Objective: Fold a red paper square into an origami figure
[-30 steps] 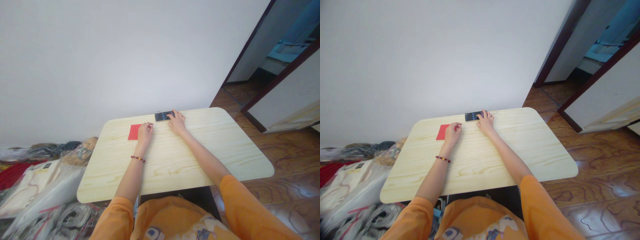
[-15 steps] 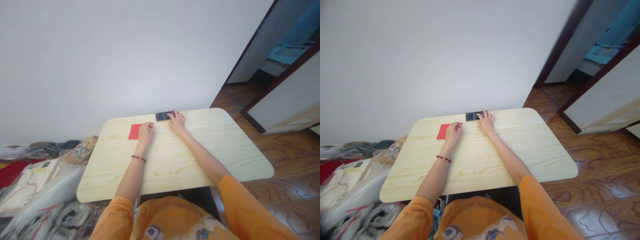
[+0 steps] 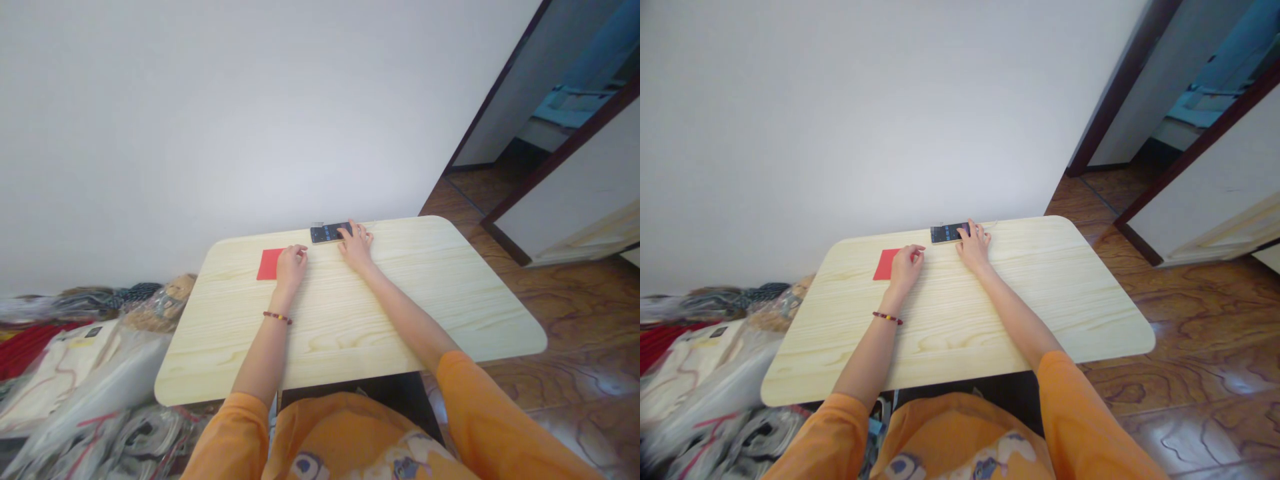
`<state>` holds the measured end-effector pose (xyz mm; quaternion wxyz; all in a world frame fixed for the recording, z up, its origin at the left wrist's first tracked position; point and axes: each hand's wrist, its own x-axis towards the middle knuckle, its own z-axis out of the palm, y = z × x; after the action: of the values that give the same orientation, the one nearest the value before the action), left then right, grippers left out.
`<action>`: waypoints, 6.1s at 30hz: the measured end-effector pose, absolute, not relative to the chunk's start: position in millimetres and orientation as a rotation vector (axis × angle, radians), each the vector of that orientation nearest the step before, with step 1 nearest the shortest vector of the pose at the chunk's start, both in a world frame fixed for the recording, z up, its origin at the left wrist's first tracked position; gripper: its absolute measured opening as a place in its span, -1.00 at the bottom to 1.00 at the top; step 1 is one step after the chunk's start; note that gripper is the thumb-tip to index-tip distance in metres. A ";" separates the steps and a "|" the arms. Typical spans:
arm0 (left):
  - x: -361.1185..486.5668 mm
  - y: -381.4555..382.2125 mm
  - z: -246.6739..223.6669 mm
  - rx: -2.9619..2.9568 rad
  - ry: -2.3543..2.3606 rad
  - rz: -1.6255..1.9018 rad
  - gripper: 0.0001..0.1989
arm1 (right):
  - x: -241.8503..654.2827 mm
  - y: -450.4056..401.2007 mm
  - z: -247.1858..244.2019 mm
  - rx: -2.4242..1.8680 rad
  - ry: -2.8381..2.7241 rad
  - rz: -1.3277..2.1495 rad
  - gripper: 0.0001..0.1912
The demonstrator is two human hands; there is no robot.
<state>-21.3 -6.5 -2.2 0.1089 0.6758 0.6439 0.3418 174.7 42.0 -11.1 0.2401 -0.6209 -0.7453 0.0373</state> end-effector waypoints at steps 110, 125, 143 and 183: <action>42.3 -4.9 -6.6 0.687 0.777 1.203 -0.52 | 228.2 22.1 3.2 -0.900 -1.537 1.302 -0.77; 47.2 -9.9 -4.5 0.789 0.901 1.138 -0.48 | 230.7 20.0 4.7 -0.850 -1.626 1.422 -0.76; 54.5 -11.8 -3.1 1.117 1.063 1.300 -0.54 | 222.0 20.8 5.9 -0.998 -1.139 1.373 -0.54; 48.3 -9.0 -2.9 0.887 1.092 1.274 -0.60 | 204.6 5.1 0.3 -1.102 -0.950 1.688 -0.59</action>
<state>48.3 -9.0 -2.9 0.5825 0.3800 0.4677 0.5455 204.6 5.1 0.3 0.4407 -0.4438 -0.3826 0.6800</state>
